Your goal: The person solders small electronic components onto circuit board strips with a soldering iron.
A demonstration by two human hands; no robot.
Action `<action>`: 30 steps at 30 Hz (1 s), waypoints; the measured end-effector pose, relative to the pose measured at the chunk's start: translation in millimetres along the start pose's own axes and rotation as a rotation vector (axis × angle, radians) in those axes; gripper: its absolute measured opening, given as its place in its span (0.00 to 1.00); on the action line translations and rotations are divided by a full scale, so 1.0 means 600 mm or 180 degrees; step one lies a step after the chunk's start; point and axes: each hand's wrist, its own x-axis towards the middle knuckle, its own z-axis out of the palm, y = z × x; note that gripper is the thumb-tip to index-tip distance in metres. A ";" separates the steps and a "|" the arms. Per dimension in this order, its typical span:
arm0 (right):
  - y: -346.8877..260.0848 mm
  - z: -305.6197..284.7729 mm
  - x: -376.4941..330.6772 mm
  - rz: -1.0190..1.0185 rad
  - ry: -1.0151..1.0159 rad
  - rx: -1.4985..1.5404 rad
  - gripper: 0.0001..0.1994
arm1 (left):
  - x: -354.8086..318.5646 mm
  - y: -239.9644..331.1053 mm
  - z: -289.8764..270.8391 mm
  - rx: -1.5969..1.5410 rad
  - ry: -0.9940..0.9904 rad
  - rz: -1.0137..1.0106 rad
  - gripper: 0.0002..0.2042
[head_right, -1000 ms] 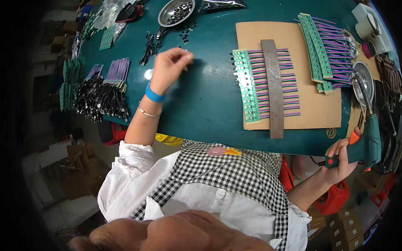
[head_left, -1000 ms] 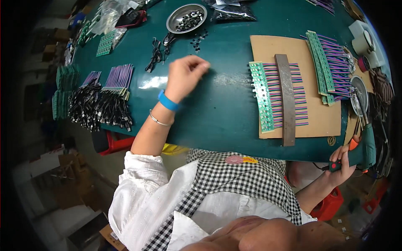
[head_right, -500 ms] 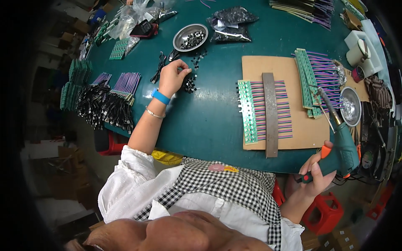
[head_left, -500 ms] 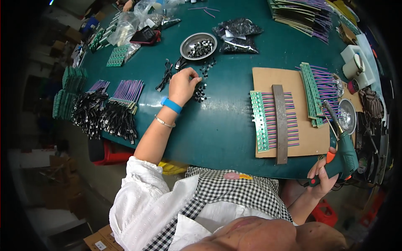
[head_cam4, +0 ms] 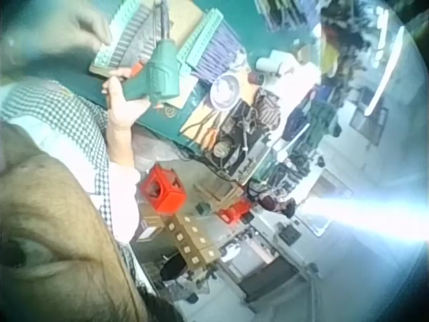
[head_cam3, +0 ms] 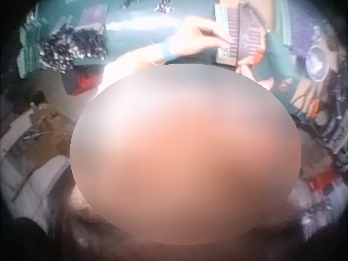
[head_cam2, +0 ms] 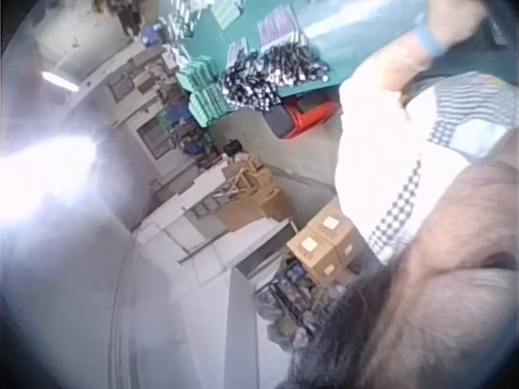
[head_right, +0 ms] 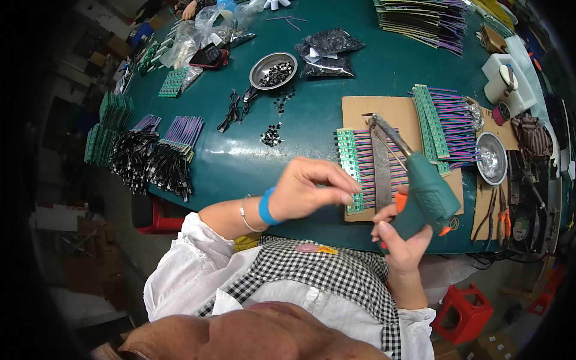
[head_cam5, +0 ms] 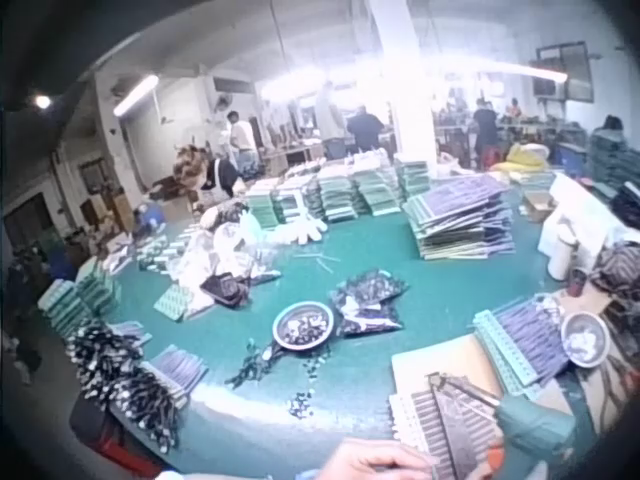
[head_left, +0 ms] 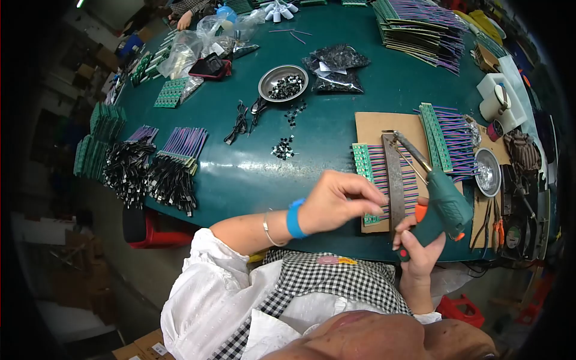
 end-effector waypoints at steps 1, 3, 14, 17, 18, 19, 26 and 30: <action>0.000 0.009 0.000 0.0065 -0.0024 0.0058 0.33 | -0.003 -0.006 0.010 0.0150 -0.0056 0.0292 0.05; 0.006 0.010 -0.001 0.0060 -0.0214 0.0067 0.32 | -0.006 -0.015 0.026 0.0323 -0.0100 0.0746 0.05; 0.017 0.006 -0.003 -0.0092 -0.0337 -0.0011 0.32 | -0.023 -0.033 0.033 0.0582 -0.0299 0.0970 0.06; 0.025 -0.004 -0.001 0.0002 -0.0422 -0.0174 0.32 | -0.024 -0.038 0.033 0.0581 -0.0197 0.0937 0.07; 0.025 -0.003 -0.001 0.0016 -0.0410 -0.0179 0.32 | -0.023 -0.036 0.034 0.0628 -0.0179 0.1013 0.07; 0.024 -0.002 -0.001 0.0061 -0.0375 -0.0138 0.31 | -0.022 -0.036 0.034 0.0677 -0.0159 0.1090 0.07; 0.030 -0.002 0.003 -0.0094 -0.0451 -0.0216 0.31 | -0.022 -0.038 0.033 0.0682 -0.0126 0.1062 0.08; 0.026 -0.006 -0.001 -0.0206 -0.0556 -0.0486 0.31 | -0.030 -0.017 0.026 0.0898 -0.0237 0.0434 0.08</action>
